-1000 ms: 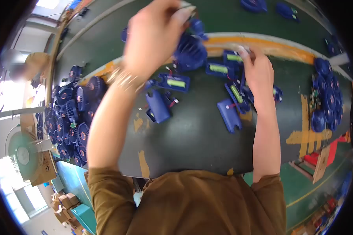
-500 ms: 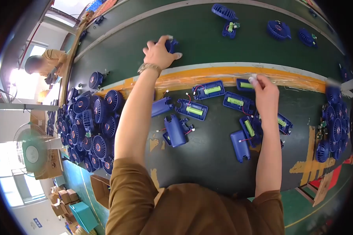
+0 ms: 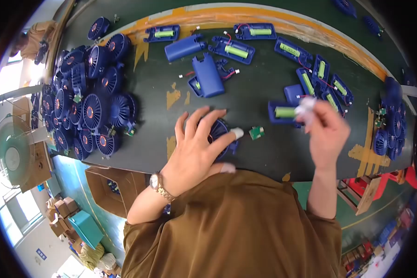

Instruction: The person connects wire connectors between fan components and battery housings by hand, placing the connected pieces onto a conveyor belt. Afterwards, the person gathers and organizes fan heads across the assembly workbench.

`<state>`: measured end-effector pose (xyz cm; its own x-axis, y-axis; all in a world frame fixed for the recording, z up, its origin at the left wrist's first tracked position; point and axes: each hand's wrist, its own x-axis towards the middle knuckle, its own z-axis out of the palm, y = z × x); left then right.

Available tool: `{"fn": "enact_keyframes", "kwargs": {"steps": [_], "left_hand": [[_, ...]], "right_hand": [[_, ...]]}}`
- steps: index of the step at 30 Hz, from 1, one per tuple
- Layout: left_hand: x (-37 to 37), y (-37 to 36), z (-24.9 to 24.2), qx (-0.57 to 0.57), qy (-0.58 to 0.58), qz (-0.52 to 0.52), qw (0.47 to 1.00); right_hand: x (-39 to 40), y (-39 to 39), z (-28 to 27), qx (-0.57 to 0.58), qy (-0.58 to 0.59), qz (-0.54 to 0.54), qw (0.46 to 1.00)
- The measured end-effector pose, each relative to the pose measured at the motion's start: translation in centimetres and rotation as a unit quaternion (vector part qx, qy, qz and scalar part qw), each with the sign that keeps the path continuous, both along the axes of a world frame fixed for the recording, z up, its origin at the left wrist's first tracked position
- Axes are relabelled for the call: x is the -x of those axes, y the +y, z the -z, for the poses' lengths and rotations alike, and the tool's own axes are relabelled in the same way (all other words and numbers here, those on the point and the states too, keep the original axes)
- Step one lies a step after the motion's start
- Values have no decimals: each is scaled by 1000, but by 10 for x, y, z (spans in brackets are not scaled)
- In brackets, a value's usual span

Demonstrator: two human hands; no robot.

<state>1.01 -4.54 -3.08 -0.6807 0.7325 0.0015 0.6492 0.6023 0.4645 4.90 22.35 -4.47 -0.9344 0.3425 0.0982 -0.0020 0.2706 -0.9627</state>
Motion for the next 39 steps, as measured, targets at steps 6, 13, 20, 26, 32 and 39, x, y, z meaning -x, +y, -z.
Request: {"fn": "enact_keyframes", "kwargs": {"steps": [6, 13, 20, 26, 32, 39], "left_hand": [[3, 47, 17, -52, 81, -44, 994], [3, 65, 41, -30, 57, -15, 998], [5, 55, 36, -108, 59, -30, 992], [-2, 46, 17, -174, -76, -123, 974], [0, 42, -5, -275, -240, -141, 920], [-5, 54, -42, -263, -218, -46, 939]], "right_hand": [[-50, -12, 10, -74, -129, -36, 988], [-66, -11, 22, -20, -106, -68, 992], [-64, -17, 27, -16, -96, -19, 995], [-69, -5, 34, 105, -147, -7, 984], [-62, -18, 1, 282, -115, -25, 952], [-60, -39, -32, 36, 22, -22, 999]]}}
